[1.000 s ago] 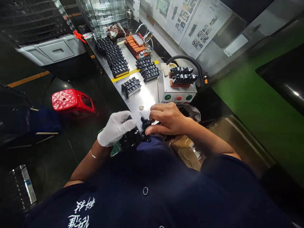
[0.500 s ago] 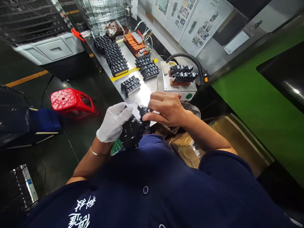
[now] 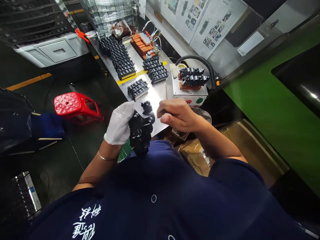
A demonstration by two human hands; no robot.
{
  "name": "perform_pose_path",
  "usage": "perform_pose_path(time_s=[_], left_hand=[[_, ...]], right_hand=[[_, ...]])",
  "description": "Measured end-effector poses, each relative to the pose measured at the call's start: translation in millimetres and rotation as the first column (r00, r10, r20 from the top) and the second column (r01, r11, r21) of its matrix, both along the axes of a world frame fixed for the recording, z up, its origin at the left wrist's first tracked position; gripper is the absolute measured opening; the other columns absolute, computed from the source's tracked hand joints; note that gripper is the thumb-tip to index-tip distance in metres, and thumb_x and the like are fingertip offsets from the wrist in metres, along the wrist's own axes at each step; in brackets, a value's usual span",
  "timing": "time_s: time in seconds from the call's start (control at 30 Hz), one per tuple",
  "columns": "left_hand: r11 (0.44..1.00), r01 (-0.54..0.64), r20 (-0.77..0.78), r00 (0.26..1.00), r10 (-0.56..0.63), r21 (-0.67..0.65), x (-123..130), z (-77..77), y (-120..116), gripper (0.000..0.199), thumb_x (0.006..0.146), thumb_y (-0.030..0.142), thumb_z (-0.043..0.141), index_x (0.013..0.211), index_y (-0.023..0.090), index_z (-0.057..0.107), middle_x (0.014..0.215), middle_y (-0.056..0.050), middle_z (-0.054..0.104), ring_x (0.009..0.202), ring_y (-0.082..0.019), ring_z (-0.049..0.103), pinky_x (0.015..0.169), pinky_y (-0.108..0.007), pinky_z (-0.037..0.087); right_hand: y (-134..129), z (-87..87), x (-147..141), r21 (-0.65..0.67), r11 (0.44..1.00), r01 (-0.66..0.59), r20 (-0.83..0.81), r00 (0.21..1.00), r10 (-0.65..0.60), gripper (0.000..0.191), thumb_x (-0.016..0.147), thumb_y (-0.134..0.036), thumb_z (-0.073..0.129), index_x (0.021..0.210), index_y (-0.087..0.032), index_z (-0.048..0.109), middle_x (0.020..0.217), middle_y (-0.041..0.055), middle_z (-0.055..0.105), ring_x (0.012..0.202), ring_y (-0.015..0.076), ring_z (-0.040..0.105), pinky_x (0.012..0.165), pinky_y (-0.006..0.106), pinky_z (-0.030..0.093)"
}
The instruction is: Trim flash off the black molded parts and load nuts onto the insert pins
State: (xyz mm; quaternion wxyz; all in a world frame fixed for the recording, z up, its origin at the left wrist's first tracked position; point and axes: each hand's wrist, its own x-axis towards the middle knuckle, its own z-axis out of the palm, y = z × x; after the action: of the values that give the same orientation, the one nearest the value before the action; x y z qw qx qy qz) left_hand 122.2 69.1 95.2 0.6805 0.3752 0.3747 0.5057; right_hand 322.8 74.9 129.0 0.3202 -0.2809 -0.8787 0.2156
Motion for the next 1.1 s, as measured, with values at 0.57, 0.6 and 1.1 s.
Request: perform_pose_path(time_s=[0.57, 0.6, 1.1], left_hand=[[0.963, 0.091, 0.243, 0.970, -0.027, -0.254, 3.5, -6.9, -8.0, 0.036, 0.077, 0.048, 0.075, 0.079, 0.013, 0.066, 0.069, -0.003, 0.067, 0.050, -0.012, 0.060, 0.041, -0.022, 0.046], [0.961, 0.094, 0.238, 0.971, -0.031, -0.260, 3.8, -7.1, -8.3, 0.036, 0.077, 0.048, 0.075, 0.078, 0.013, 0.066, 0.068, -0.003, 0.066, 0.049, -0.012, 0.059, 0.041, -0.022, 0.045], [0.979, 0.021, 0.117, 0.993, 0.003, -0.204, 7.0, -14.9, -11.2, 0.041, 0.067, 0.052, 0.081, 0.078, 0.015, 0.071, 0.073, -0.003, 0.070, 0.060, -0.014, 0.063, 0.055, -0.026, 0.051]], right_hand=[[-3.4, -31.7, -9.8, 0.268, 0.904, 0.333, 0.047, 0.933, -0.357, 0.034, 0.102, -0.031, 0.039, 0.081, -0.016, 0.061, 0.073, 0.0019, 0.061, 0.064, 0.0101, 0.048, 0.062, 0.027, 0.034], [-3.4, -31.9, -9.1, 0.274, 0.902, 0.333, 0.044, 0.933, -0.358, 0.034, 0.102, -0.031, 0.039, 0.082, -0.016, 0.061, 0.073, 0.0019, 0.061, 0.064, 0.0100, 0.048, 0.061, 0.027, 0.034], [-7.0, -29.1, -1.9, 0.240, 0.940, 0.241, 0.150, 0.948, -0.281, 0.039, 0.102, -0.035, 0.039, 0.078, -0.015, 0.064, 0.065, 0.0007, 0.058, 0.061, 0.0097, 0.048, 0.058, 0.026, 0.033]])
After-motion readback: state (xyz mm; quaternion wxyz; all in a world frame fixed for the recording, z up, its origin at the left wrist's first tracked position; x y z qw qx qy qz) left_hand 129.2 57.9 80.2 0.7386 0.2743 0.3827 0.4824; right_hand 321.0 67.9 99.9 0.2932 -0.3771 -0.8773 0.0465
